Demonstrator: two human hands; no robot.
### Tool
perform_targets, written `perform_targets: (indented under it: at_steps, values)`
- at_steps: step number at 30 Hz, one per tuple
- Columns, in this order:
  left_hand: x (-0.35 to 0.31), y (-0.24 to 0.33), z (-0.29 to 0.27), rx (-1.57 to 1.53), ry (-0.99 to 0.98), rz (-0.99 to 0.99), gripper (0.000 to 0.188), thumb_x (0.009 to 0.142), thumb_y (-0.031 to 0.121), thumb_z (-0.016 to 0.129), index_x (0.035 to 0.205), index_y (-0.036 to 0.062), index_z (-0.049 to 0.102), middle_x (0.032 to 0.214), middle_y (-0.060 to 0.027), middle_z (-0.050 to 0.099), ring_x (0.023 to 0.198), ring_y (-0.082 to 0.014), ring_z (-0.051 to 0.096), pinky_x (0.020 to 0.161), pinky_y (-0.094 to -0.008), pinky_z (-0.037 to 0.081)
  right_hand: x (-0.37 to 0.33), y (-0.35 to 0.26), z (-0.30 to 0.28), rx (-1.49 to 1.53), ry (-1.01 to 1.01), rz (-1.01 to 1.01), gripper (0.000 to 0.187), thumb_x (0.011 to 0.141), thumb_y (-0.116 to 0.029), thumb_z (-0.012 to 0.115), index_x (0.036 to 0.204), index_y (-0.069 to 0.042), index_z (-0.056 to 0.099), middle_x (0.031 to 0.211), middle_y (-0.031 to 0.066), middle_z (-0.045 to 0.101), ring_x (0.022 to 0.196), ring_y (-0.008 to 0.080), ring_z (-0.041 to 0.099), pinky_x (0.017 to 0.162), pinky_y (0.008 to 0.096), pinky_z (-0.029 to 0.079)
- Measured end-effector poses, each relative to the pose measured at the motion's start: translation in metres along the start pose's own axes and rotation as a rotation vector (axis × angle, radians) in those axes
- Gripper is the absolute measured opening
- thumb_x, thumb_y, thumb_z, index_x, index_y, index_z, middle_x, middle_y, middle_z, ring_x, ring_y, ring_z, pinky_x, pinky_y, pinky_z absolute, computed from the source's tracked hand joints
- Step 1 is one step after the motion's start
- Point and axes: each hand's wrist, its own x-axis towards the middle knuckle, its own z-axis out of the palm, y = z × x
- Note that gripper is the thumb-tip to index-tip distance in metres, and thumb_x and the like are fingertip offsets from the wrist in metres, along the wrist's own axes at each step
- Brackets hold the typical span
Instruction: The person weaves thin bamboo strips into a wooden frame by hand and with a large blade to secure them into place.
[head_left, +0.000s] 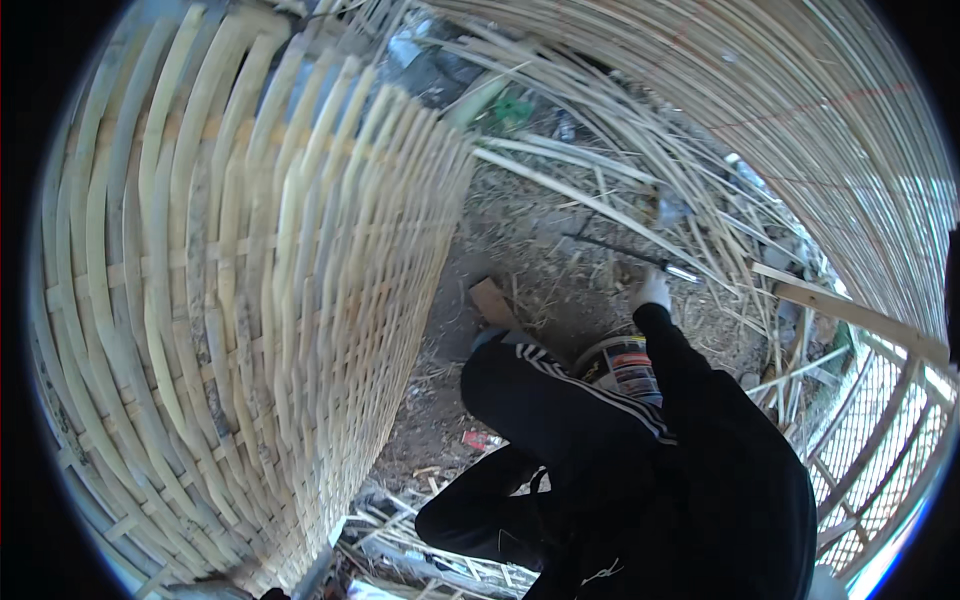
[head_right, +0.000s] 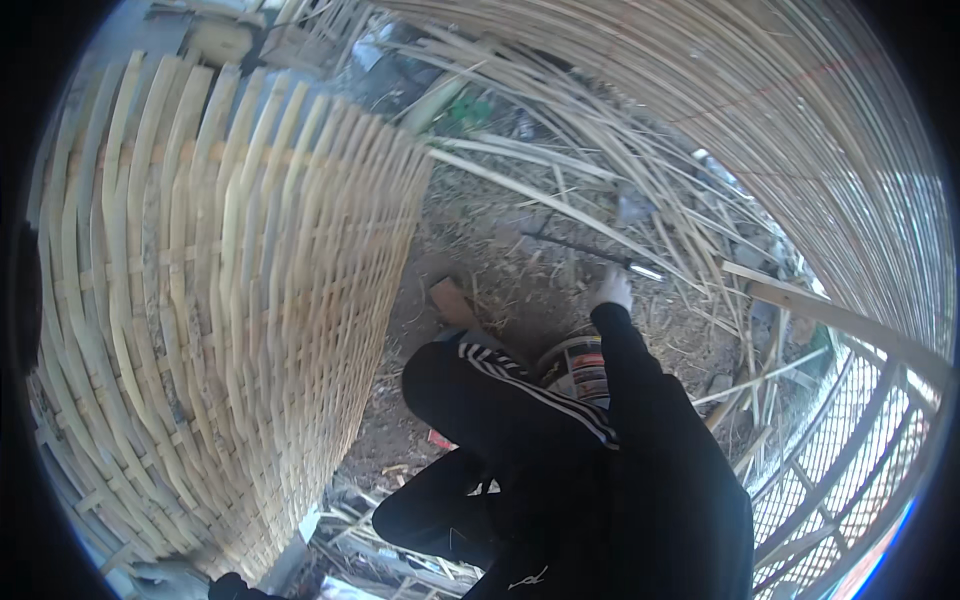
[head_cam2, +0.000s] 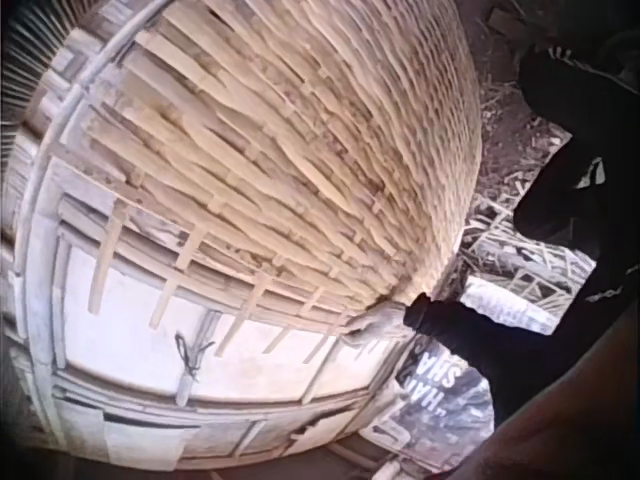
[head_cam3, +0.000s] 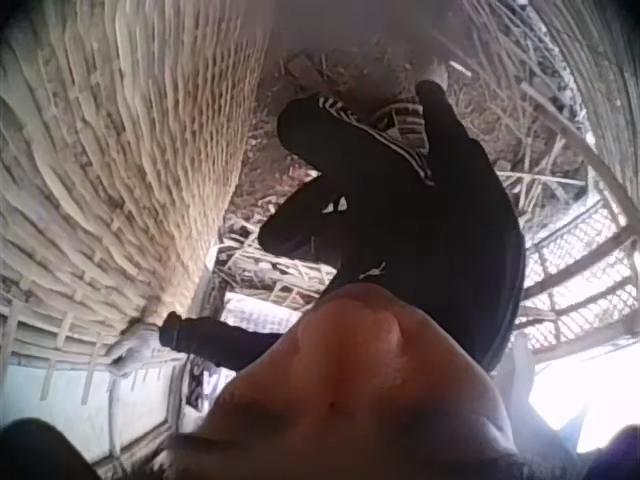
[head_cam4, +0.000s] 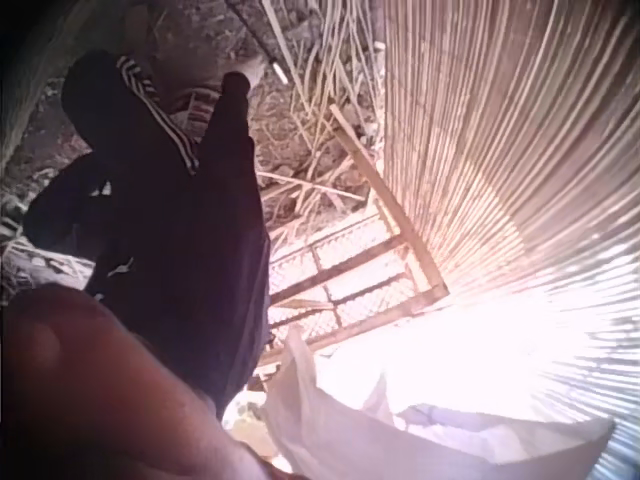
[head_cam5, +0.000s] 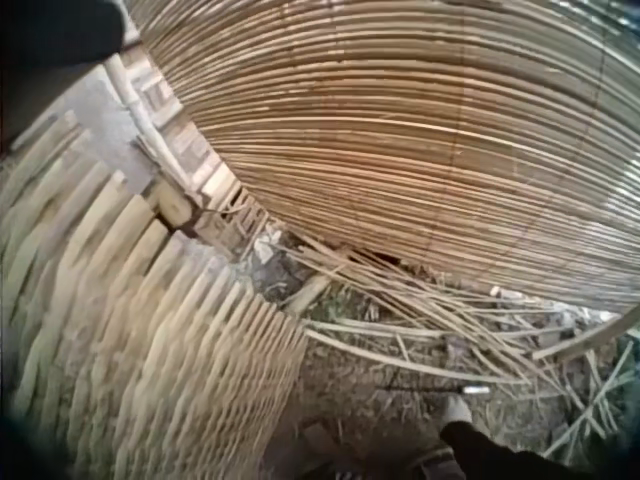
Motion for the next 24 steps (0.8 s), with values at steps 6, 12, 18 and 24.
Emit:
perform_targets:
  at_steps: [6, 12, 18, 24]
  values:
    - [0.003, -0.024, 0.003, 0.025, -0.012, -0.011, 0.056, 0.106, 0.042, 0.051, 0.120, -0.0109, 0.063, 0.112, -0.0249, 0.065, 0.100, -0.0311, 0.061, 0.087, -0.0403, 0.050, 0.028, -0.072, -0.024, -0.113, 0.051, 0.078, 0.062, 0.086, -0.044, 0.073, 0.136, -0.014, 0.053, 0.127, 0.0170, 0.057, 0.121, 0.0369, 0.057, 0.094, 0.0499, 0.052]
    - [0.001, -0.040, 0.004, 0.041, -0.015, -0.104, 0.055, 0.106, 0.041, 0.051, 0.126, -0.0093, 0.058, 0.121, -0.0247, 0.058, 0.107, -0.0323, 0.056, 0.095, -0.0432, 0.047, 0.046, -0.073, -0.036, -0.240, -0.025, 0.002, 0.035, 0.091, -0.028, 0.066, 0.124, -0.018, 0.065, 0.139, 0.0156, 0.052, 0.128, 0.0375, 0.053, 0.099, 0.0495, 0.051]
    - [0.002, -0.032, 0.005, 0.058, -0.026, 0.018, 0.048, 0.108, 0.030, 0.049, 0.131, -0.0107, 0.056, 0.130, -0.0275, 0.059, 0.119, -0.0367, 0.057, 0.107, -0.0434, 0.043, 0.065, -0.049, -0.012, -0.420, -0.100, -0.354, 0.033, 0.088, -0.029, 0.066, 0.120, -0.019, 0.065, 0.131, 0.0170, 0.061, 0.128, 0.0365, 0.055, 0.097, 0.0527, 0.049]
    - [0.005, -0.031, 0.006, 0.033, -0.011, 0.085, 0.046, 0.106, 0.028, 0.051, 0.129, -0.0114, 0.057, 0.130, -0.0270, 0.060, 0.120, -0.0378, 0.057, 0.104, -0.0440, 0.043, 0.045, -0.050, -0.021, -0.262, -0.347, -0.709, 0.028, 0.092, -0.027, 0.062, 0.116, -0.014, 0.059, 0.095, 0.0238, 0.070, 0.092, 0.0463, 0.067, 0.087, 0.0565, 0.050]
